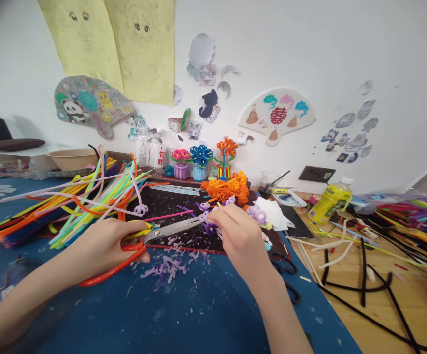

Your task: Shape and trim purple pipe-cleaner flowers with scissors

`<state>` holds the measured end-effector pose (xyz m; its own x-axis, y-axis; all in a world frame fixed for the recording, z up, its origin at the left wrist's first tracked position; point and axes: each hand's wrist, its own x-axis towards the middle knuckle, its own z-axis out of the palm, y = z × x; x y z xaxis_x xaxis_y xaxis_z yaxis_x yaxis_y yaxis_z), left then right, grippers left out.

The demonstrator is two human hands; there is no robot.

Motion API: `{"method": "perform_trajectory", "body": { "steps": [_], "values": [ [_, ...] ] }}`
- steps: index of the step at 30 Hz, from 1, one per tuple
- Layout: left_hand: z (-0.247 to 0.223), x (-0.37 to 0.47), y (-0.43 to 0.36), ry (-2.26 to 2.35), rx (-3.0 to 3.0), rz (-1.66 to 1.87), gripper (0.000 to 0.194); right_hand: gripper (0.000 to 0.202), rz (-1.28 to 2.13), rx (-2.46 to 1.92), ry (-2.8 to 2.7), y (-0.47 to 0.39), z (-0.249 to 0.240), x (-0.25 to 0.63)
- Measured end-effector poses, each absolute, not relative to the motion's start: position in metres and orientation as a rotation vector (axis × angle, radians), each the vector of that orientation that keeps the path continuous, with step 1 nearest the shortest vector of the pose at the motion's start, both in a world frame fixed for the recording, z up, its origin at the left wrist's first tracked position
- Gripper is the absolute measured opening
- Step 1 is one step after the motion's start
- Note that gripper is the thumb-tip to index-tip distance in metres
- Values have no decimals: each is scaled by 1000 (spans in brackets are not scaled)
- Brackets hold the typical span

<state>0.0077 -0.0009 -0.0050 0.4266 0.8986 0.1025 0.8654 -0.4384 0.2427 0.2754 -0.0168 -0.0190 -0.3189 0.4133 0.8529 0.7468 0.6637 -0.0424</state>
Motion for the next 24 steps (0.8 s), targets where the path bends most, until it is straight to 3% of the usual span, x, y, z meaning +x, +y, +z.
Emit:
{"method": "perform_trajectory", "body": {
  "steps": [24],
  "values": [
    [-5,4,2,1631,2461,460,29,26,-478,-928,-1884,-18,-16,275]
  ]
}}
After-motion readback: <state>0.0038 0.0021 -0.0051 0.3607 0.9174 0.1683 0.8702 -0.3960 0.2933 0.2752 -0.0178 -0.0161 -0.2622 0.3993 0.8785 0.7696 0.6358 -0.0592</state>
